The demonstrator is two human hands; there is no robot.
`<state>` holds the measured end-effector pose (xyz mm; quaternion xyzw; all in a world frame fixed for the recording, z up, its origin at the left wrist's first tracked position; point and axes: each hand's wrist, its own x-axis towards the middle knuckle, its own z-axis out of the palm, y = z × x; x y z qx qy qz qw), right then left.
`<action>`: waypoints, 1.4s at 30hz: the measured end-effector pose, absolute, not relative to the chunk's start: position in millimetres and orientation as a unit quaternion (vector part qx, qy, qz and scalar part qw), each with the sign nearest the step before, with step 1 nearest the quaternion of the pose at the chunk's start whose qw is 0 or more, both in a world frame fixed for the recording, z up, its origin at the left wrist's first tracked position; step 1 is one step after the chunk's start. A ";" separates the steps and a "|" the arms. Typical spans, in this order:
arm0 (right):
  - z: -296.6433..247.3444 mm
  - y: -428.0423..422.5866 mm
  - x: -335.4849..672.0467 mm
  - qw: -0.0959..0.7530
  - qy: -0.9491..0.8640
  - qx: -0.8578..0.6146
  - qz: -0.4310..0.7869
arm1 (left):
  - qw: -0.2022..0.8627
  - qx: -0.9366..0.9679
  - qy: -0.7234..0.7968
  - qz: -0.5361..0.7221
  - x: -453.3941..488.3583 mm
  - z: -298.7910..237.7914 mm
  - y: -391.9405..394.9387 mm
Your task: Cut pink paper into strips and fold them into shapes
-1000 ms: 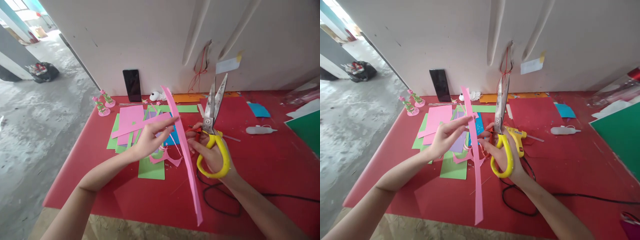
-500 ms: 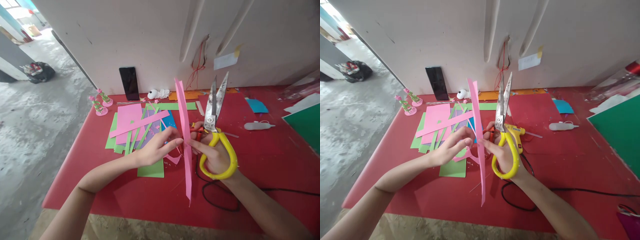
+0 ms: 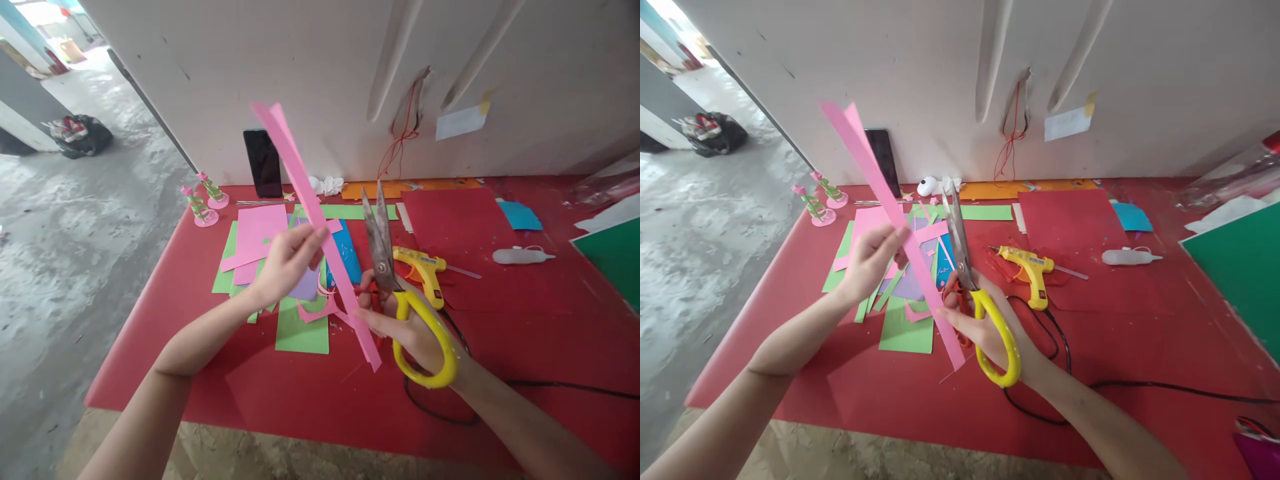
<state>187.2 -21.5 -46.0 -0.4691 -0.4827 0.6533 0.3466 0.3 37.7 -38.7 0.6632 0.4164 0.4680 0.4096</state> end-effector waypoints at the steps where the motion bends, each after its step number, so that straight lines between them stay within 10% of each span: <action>1: -45.3 -22.6 186.7 0.341 -0.482 -0.468 0.658 | 0.397 0.644 0.417 0.503 -3.6 -36.4 41.9; 6: -42.5 -25.0 185.0 0.343 -0.473 -0.459 0.669 | 0.447 0.581 0.406 0.546 -10.4 -33.1 50.6; 16: -37.4 -21.5 191.7 0.403 -0.476 -0.462 0.631 | 0.486 0.774 0.320 0.249 5.1 -34.4 29.3; 27: -37.9 -15.1 205.1 0.384 -0.505 -0.354 0.687 | 0.487 0.488 0.353 0.633 -21.0 -22.5 56.2; 35: -29.9 -37.3 215.1 0.205 -0.499 -0.302 0.786 | 0.545 0.439 0.305 0.646 -19.2 -21.4 61.2; 42: -33.3 -39.4 216.7 0.230 -0.511 -0.323 0.763 | 0.515 0.501 0.314 0.621 -16.0 -26.5 56.9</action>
